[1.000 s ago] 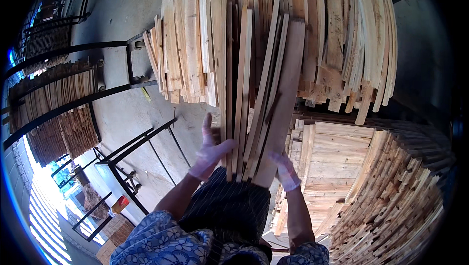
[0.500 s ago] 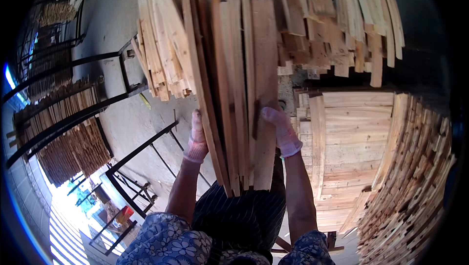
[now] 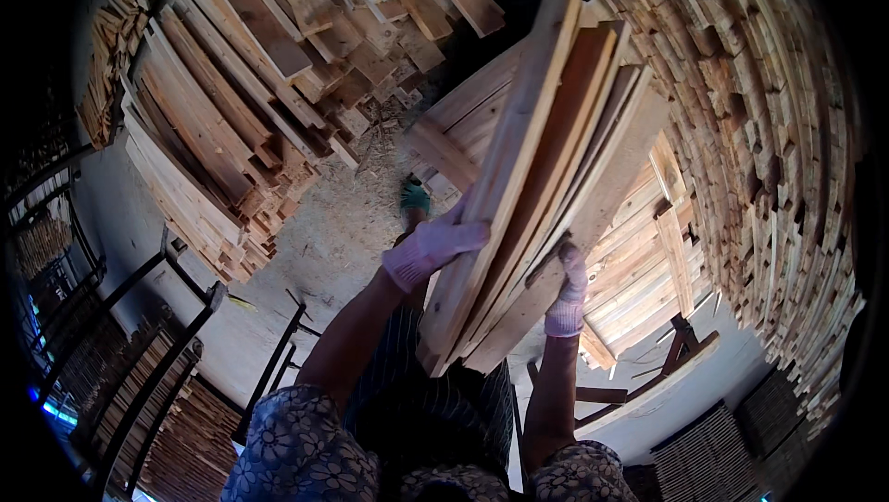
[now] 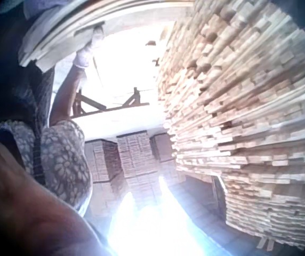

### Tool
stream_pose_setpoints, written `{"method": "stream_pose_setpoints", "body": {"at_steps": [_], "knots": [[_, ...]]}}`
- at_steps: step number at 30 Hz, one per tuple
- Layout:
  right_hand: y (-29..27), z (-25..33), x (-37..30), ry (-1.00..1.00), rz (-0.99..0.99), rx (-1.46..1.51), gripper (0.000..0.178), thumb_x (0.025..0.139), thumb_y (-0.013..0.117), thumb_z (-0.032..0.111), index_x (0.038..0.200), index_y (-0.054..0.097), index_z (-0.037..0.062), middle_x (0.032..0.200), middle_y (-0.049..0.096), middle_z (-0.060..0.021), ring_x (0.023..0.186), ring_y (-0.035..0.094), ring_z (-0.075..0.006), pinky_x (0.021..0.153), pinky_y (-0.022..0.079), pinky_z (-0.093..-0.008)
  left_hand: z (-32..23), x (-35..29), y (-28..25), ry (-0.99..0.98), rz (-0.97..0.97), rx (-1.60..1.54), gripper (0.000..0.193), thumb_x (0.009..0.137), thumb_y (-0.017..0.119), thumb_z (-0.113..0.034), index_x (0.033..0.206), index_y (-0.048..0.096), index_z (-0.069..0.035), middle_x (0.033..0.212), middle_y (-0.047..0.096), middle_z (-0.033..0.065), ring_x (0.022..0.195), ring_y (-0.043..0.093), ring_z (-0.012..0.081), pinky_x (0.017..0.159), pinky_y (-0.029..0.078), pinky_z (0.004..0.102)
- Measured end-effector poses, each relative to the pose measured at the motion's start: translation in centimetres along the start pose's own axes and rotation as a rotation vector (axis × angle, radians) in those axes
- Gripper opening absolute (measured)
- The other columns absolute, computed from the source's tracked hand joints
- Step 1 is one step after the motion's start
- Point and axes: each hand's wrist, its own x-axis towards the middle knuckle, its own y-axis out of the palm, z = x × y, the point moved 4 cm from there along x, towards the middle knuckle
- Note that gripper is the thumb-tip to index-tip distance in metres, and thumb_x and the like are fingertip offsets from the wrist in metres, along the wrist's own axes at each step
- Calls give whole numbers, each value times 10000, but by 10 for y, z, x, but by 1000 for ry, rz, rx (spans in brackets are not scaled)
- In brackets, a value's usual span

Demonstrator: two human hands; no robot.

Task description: The person stacks wooden planks on a metal rack in a workshop. They pick up planks from a pile, align them, and place them onto the rack repeatedly.

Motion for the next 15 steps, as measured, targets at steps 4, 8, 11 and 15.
{"method": "stream_pose_setpoints", "body": {"at_steps": [4,8,11,15], "knots": [[-12,54,22,-277,-154,-200,797,821,804,399,1424,462,5,1146,644,-122,917,656,-202,770,565,-338,-16,100,65,99,212,86,1099,743,825,-472,1575,231,-68,1400,495,252,1248,556,303,1061,450,364],[-45,60,66,-251,-629,-819,982,808,821,422,1493,339,-89,1267,613,-197,1035,589,-272,929,478,-362,34,168,104,13,-220,527,912,675,823,-380,1408,409,-30,1365,459,307,1235,520,450,1025,458,464],[-64,51,74,-202,-677,-896,773,808,829,408,1321,474,-49,1085,648,-173,962,570,-259,893,471,-373,38,165,103,202,-284,531,761,641,828,-356,1252,519,-25,1276,491,266,1163,517,401,1009,458,453],[-108,51,79,-212,-414,-569,774,868,773,390,1438,416,8,1252,568,-139,1097,523,-224,977,430,-363,17,132,53,230,-235,461,631,741,840,-217,1230,476,-55,1041,603,139,879,649,232,751,583,385]]}}
